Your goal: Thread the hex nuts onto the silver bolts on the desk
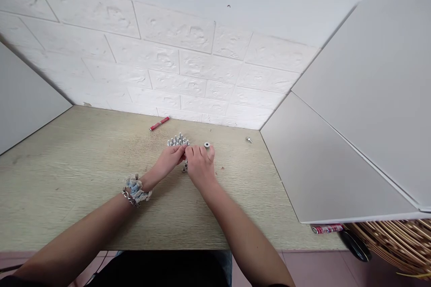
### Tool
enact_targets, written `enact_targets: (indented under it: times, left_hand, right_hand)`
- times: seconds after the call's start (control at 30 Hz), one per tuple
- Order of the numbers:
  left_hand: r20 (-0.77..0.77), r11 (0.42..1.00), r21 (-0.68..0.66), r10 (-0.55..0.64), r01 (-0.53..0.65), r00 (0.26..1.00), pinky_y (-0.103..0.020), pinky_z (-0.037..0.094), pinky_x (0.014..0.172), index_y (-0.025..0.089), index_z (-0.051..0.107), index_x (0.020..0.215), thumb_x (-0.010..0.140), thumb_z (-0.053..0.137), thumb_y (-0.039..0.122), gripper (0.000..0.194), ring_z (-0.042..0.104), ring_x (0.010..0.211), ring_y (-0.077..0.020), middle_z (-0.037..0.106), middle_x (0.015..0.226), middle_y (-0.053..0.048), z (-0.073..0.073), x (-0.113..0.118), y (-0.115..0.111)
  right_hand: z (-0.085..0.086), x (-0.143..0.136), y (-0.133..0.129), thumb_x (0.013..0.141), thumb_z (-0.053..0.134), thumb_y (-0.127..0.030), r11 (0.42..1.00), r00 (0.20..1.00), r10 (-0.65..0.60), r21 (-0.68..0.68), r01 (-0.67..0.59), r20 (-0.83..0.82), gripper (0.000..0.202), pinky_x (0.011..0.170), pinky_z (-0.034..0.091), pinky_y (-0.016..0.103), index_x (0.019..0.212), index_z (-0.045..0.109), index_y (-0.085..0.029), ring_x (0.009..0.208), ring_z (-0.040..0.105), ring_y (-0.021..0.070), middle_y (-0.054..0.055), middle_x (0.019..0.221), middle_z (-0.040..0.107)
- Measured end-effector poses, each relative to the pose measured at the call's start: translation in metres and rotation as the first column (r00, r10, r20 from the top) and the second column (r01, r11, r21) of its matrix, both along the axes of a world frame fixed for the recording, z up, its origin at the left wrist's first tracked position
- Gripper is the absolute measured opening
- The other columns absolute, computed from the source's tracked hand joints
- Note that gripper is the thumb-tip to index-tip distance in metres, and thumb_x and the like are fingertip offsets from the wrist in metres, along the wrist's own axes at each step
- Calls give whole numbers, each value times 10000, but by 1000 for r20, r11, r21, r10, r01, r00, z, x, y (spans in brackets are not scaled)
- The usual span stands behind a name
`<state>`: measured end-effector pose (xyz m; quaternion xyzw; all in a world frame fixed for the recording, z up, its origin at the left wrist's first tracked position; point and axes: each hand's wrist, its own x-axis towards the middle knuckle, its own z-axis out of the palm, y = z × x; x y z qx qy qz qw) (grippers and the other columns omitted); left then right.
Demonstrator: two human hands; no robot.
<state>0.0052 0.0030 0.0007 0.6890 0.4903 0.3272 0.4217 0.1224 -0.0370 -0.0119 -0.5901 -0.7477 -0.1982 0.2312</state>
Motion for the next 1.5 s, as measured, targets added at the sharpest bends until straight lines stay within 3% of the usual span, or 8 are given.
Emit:
enact_targets:
  times: [0.17, 0.33, 0.5, 0.63, 0.8, 0.93, 1.27, 1.5]
  left_hand:
    - [16, 998, 49, 28, -28, 999, -240, 331, 536, 168, 448, 553, 830, 324, 443, 409, 429, 530, -116, 482, 538, 18, -2, 3, -2]
    - [26, 994, 105, 4, -6, 1000, -234, 360, 544, 161, 515, 624, 857, 276, 456, 445, 468, 559, -121, 523, 574, 5, 3, 2, -9]
    - [-65, 958, 236, -153, 165, 986, -234, 416, 644, 186, 590, 1031, 848, 375, 356, 330, 548, 667, -132, 635, 768, -14, 7, 0, -9]
    - [-94, 940, 295, -149, 170, 984, -245, 428, 726, 207, 604, 1068, 830, 419, 312, 319, 576, 775, -145, 650, 957, -33, 5, -2, -5]
    - [-45, 966, 228, -117, 124, 992, -244, 435, 695, 219, 639, 1035, 809, 448, 389, 340, 569, 698, -138, 663, 912, -23, 5, -4, -4]
    - [50, 982, 158, -114, 105, 992, -235, 429, 626, 231, 645, 1027, 802, 452, 404, 343, 536, 611, -118, 665, 842, 0, 7, -3, -6]
    - [53, 979, 182, -99, 88, 994, -230, 414, 647, 269, 648, 1021, 784, 483, 423, 328, 530, 643, -116, 653, 827, 12, 7, -4, -7]
    - [321, 983, -85, -129, 164, 938, -213, 370, 541, 148, 663, 935, 737, 524, 454, 390, 448, 551, -91, 556, 614, 14, 1, 0, 0]
  right_hand:
    - [4, -6, -4, 883, 332, -197, 995, 994, -20, -95, 10, -108, 186, 968, 102, 428, 835, 512, -202, 808, 465, 170, 26, 789, 580]
    - [7, 1, 0, 905, 280, -284, 966, 923, -27, -246, -73, -383, 251, 947, 140, 423, 873, 518, -214, 844, 489, 161, 25, 859, 598]
    - [8, 12, 7, 902, 258, -308, 923, 794, -105, -356, -146, -599, 285, 932, 176, 416, 814, 511, -211, 794, 519, 142, -8, 786, 602]
    - [11, 14, 6, 893, 277, -316, 915, 739, -54, -329, -232, -672, 273, 865, 271, 347, 775, 497, -206, 707, 518, 126, -22, 727, 594]
    - [11, 9, 5, 896, 271, -310, 936, 675, 48, -203, -288, -737, 280, 749, 332, 295, 721, 461, -202, 627, 493, 122, -25, 662, 565]
    - [8, 7, 5, 901, 267, -289, 958, 708, 76, -146, -248, -702, 273, 794, 312, 310, 736, 463, -195, 633, 489, 117, -24, 665, 555]
    - [2, 9, 8, 908, 254, -270, 965, 776, 134, -98, -244, -616, 256, 872, 264, 325, 837, 487, -194, 785, 515, 129, 8, 804, 575]
    - [9, 22, 9, 910, 282, -272, 969, 922, 121, -156, -190, -368, 231, 969, 151, 371, 915, 504, -207, 864, 506, 136, 13, 879, 586]
